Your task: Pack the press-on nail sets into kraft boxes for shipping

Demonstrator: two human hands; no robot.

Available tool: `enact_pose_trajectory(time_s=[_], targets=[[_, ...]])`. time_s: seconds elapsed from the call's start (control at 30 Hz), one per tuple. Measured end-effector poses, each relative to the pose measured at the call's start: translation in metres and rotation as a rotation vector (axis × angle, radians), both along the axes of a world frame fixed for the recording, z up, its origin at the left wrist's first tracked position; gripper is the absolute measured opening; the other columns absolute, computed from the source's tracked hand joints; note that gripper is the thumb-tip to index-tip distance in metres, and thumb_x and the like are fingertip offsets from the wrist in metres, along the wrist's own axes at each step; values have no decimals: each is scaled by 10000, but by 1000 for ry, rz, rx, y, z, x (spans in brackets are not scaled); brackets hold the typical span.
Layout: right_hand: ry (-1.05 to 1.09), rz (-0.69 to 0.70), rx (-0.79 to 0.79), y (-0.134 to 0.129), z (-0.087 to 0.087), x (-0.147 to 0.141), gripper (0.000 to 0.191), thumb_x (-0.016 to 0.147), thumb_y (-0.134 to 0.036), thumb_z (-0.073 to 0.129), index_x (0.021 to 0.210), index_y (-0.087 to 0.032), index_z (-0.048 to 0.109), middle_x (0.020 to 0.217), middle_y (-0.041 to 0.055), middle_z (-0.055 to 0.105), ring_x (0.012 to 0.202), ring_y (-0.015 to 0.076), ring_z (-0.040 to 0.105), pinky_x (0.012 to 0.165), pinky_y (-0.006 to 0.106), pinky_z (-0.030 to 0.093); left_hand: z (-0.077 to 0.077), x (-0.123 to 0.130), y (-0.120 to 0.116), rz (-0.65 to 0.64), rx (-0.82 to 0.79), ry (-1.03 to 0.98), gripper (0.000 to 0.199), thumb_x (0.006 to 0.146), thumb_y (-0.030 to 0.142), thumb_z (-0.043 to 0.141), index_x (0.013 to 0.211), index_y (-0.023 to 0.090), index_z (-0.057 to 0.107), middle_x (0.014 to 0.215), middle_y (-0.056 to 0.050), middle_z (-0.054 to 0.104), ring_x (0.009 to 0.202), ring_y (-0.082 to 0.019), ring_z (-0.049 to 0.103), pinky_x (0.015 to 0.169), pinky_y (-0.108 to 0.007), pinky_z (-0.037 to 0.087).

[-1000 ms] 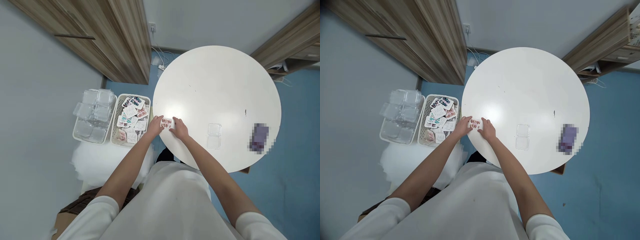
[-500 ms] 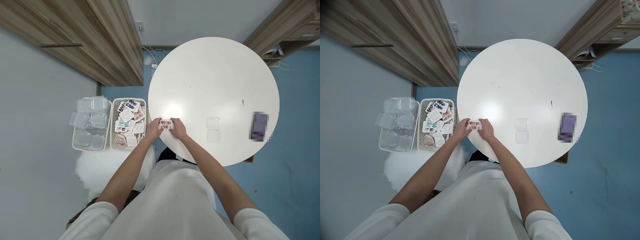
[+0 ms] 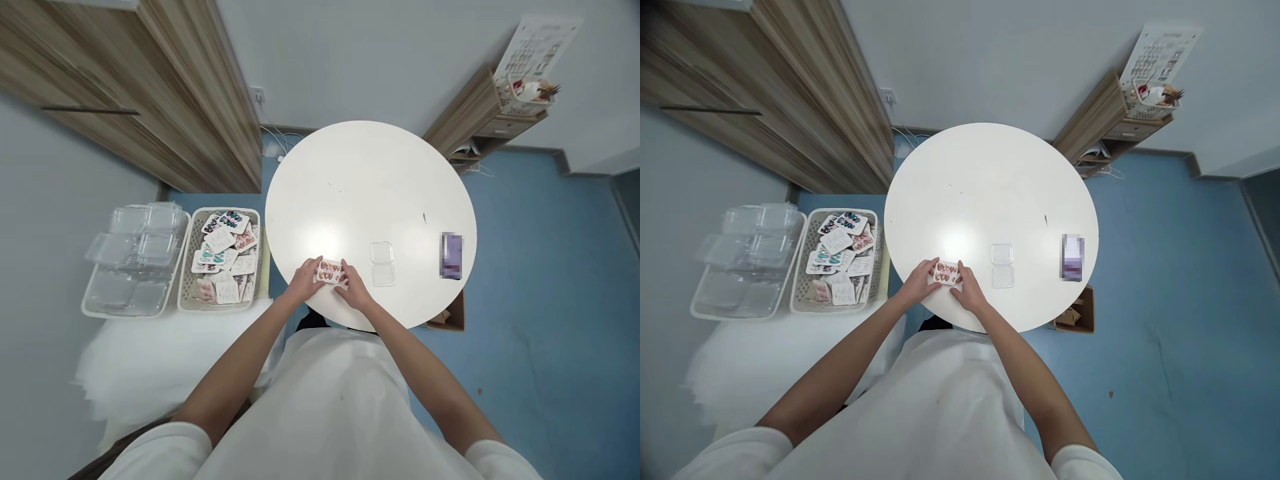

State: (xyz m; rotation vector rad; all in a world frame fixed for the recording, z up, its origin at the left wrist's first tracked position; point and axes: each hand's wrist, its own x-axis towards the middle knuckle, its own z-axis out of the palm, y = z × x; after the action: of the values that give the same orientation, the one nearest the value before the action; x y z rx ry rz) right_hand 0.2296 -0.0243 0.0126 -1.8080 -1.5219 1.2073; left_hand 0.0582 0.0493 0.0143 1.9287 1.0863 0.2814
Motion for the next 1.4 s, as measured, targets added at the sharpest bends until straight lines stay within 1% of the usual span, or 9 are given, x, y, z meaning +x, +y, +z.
enact_pose_trajectory(time_s=[0.17,0.33,0.43,0.53,0.67,0.77,0.87,1.1,1.4], targets=[[-26,-31,14,-33,3,39,763,733,-195,515,1358,-285,85,1031,55,419,844,162,479,755,369,462,3,38,-31,-46,-25,-14,650,677,191,606,1267,211,334,959,-60,506,847,-201,521,745,-338,432],[-52,17,24,-54,3,85,700,755,-207,498,1347,-302,138,1007,44,442,834,161,496,764,375,469,3,80,-56,-24,-11,20,626,661,175,618,1230,219,361,987,-56,511,844,-196,526,753,-350,434],[-102,73,39,-58,2,117,645,773,-227,484,1340,-285,181,1036,56,454,873,177,496,775,377,466,1,106,-63,-24,13,65,616,662,207,627,1218,226,362,1028,-61,500,897,-209,517,776,-362,429],[-180,138,104,-56,-3,145,619,770,-257,504,1326,-267,233,1104,79,446,1012,221,445,835,404,435,-1,129,-65,-27,55,153,623,648,248,650,1205,240,371,1079,-69,477,988,-237,478,815,-380,406],[-299,218,161,-48,-10,169,595,744,-282,548,1290,-253,311,1170,102,420,1098,271,381,870,441,397,-1,152,-65,-11,84,325,635,622,284,680,1183,253,384,1111,-71,454,1021,-252,447,814,-376,390],[-343,268,150,-41,-14,175,592,743,-291,555,1283,-245,316,1206,113,406,1112,281,372,847,433,402,-1,162,-63,-20,101,420,608,627,276,678,1161,245,390,1104,-69,452,1005,-247,453,790,-361,390],[-357,279,123,-36,-17,175,601,745,-275,556,1288,-236,302,1209,115,416,1091,273,392,836,422,401,-1,168,-61,-19,101,449,571,636,247,668,1137,242,395,1102,-63,448,997,-236,459,766,-340,394],[-303,257,91,-32,-24,174,615,726,-243,579,1283,-245,317,1177,113,445,1062,290,403,837,442,384,-5,172,-60,6,68,365,576,631,165,655,1138,225,388,1073,-64,457,967,-220,471,765,-325,404],[-283,237,86,-33,-24,174,617,728,-232,567,1290,-246,314,1188,112,434,1076,298,389,851,454,373,-12,167,-65,25,42,260,646,641,121,627,1219,218,355,1112,-84,446,1012,-239,439,823,-363,398]])
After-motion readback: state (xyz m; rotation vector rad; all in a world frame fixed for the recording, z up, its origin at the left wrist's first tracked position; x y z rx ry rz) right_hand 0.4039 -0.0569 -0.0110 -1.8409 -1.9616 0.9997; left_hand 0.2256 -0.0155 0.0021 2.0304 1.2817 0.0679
